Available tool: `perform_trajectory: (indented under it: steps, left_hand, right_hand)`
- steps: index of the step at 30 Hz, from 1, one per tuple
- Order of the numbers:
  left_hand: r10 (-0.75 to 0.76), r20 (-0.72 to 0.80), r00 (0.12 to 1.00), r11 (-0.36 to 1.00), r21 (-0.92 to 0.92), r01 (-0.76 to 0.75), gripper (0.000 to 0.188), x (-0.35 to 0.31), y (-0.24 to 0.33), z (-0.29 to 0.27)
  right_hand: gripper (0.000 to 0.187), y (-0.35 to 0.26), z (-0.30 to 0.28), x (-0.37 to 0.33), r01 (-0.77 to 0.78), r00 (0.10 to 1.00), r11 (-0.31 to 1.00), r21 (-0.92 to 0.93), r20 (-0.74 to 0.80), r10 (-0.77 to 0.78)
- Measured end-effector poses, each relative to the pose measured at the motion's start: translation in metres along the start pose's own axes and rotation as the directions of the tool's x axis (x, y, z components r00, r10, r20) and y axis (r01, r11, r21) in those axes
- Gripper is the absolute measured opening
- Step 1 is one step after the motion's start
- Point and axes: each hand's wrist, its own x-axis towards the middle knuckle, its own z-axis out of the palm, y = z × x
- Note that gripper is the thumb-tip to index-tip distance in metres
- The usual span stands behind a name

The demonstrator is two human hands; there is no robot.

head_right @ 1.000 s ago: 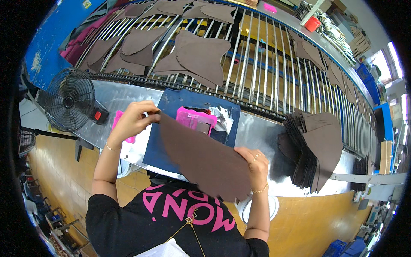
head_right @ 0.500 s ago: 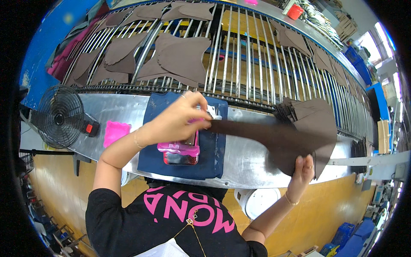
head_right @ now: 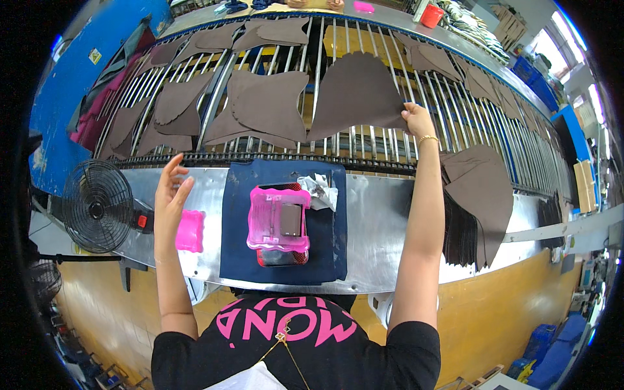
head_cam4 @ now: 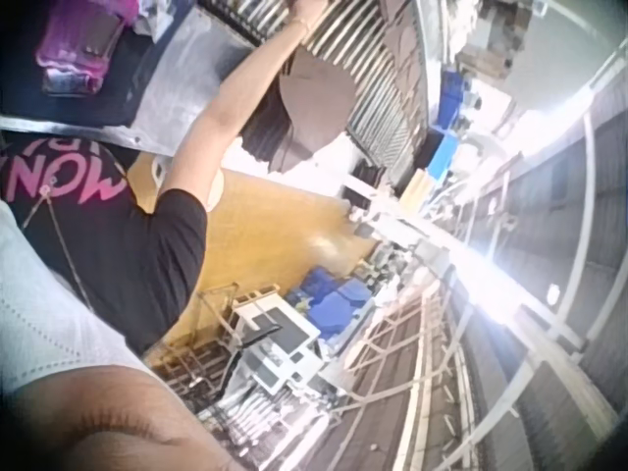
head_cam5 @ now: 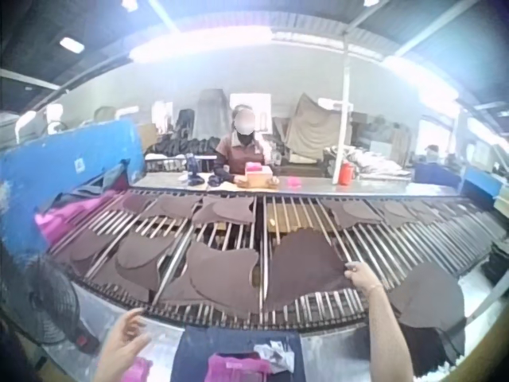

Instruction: The person repeatedly picks up brown fabric pieces from a stack, places them on a pink plastic jig, and then transfers them onto a metal rack. The person continues this cycle, arranging the pieces in a row on the rack.

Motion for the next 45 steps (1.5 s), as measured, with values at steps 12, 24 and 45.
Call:
perform_trajectory:
  steps: [12, 24, 45]
  left_hand:
    - [-0.116, -0.021, 0.993, 0.992, -0.044, 0.115, 0.052, -0.015, -0.030, -0.010]
    - [-0.070, 0.114, 0.991, 0.993, -0.082, 0.080, 0.049, 0.000, -0.045, 0.010]
    - [0.153, 0.253, 0.955, 0.982, -0.146, -0.119, 0.044, 0.008, 0.023, 0.056]
  right_hand:
    - [0.042, 0.076, 0.026, 0.052, -0.103, 0.965, 0.896, -0.432, -0.261, -0.015]
    - [0.029, 0.067, -0.132, -0.216, -0.273, 0.495, 0.786, -0.555, -0.782, -0.380]
    - [0.027, -0.074, -0.115, -0.303, 0.204, 0.627, 0.962, -0.183, -0.730, -0.272]
